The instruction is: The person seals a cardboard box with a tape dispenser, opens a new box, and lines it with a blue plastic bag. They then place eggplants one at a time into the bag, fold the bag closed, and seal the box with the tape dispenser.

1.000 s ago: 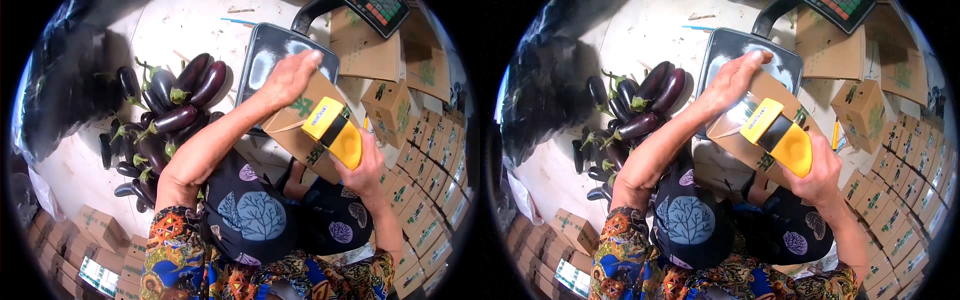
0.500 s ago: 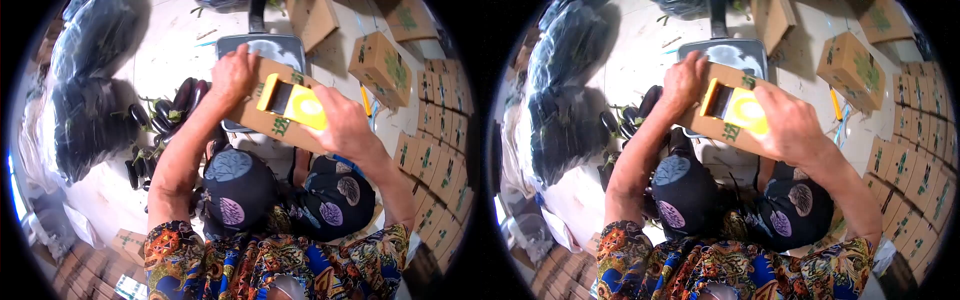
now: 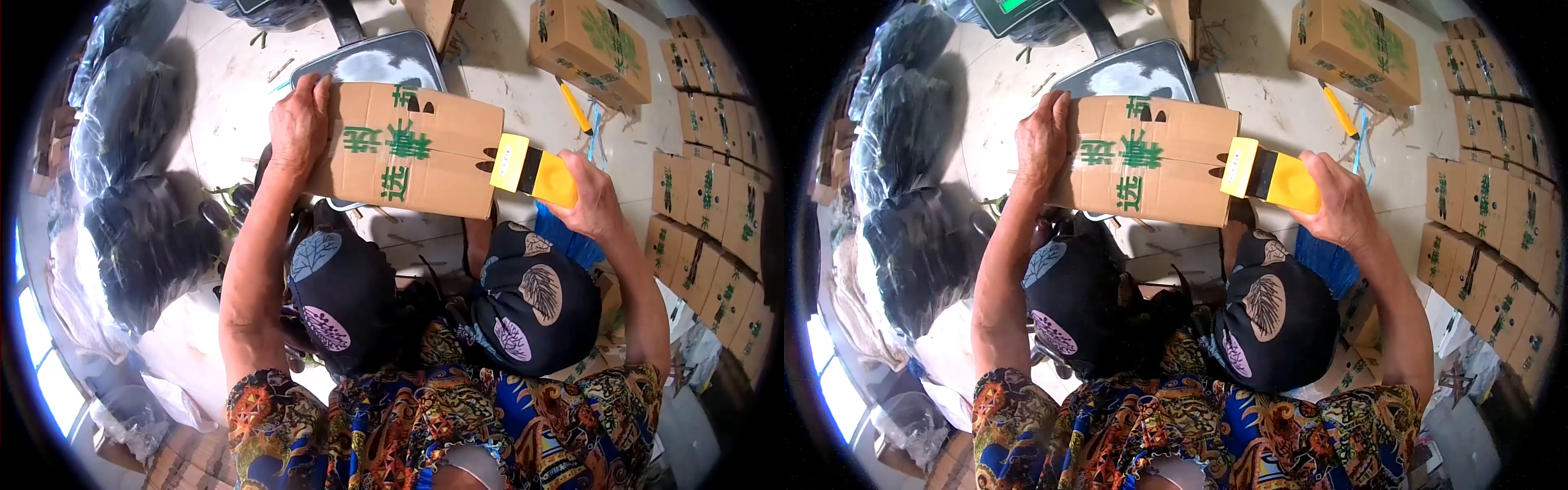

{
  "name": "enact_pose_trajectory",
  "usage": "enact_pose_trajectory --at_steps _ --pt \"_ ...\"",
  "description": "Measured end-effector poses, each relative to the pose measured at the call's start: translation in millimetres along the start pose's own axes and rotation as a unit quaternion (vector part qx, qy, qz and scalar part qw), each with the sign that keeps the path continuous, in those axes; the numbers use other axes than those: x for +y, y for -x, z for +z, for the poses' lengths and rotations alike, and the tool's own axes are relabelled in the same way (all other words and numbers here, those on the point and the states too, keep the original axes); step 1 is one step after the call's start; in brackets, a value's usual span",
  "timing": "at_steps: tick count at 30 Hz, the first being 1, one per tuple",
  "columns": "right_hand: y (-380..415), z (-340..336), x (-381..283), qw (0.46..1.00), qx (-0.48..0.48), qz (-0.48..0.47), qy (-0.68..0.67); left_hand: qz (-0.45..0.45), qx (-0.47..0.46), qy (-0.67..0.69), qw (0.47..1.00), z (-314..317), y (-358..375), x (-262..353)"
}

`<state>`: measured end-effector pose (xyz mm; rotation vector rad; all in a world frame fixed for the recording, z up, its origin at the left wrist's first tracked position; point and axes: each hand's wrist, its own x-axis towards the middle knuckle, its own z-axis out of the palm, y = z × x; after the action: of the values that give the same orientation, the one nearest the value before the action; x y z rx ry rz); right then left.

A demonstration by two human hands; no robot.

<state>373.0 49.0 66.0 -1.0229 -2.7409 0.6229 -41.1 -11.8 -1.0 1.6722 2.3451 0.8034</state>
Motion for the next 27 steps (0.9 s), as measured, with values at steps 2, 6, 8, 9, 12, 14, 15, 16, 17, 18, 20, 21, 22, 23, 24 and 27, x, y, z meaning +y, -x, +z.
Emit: enact_pose_trajectory --at_steps 2,6,8,9,12,14,15,16,17,18,20,21,22,23,24,27 --pt "0 12 6 1.000 0.005 0.000 -0.027 0.008 0.007 0.003 1.000 2 0 -5" --pt "7 50 14 0.996 0.015 0.048 -0.070 -0.005 -0.002 0.003 1.000 -1 -3 -9" --pt "13 71 16 0.994 -0.008 0.060 -0.087 0.000 -0.026 -0.027 0.999 2 -11 -17" --pt "17 89 18 0.994 0.009 0.047 -0.100 -0.016 -0.034 -0.014 0.999 -1 -11 -12" --pt "26 132 31 0.990 0.046 0.022 -0.131 -0.054 -0.057 -0.017 0.997 -7 -8 -9" --pt "28 151 40 0.988 0.062 0.012 -0.143 -0.064 -0.059 -0.016 0.996 -6 -9 -10" --pt "28 157 45 0.987 0.102 -0.044 -0.114 -0.062 -0.065 -0.018 0.996 -5 -11 -9" --pt "32 160 47 0.989 0.104 -0.031 -0.097 -0.062 -0.070 -0.020 0.995 -5 -10 -12" --pt "37 164 49 0.991 0.104 -0.020 -0.082 -0.064 -0.073 -0.023 0.995 -5 -9 -14" --pt "42 166 50 0.992 0.103 -0.011 -0.068 -0.063 -0.073 -0.023 0.995 -7 -7 -15" --pt "62 171 61 0.996 0.035 0.076 -0.031 -0.054 -0.071 -0.020 0.996 -7 -10 -15" --pt "74 169 72 0.993 -0.001 0.119 -0.012 -0.045 -0.065 -0.018 0.997 -6 -10 -17" --pt "88 164 84 0.995 0.001 0.095 -0.007 -0.036 -0.061 -0.015 0.997 -4 -10 -19" --pt "104 162 94 0.996 0.010 0.083 0.032 -0.026 -0.057 -0.010 0.998 -2 -11 -21" --pt "112 156 95 0.995 0.018 0.067 0.070 -0.033 -0.057 -0.007 0.998 -3 -11 -18" --pt "108 115 70 0.986 -0.060 0.134 0.082 -0.053 -0.060 -0.004 0.997 -4 -8 -14"
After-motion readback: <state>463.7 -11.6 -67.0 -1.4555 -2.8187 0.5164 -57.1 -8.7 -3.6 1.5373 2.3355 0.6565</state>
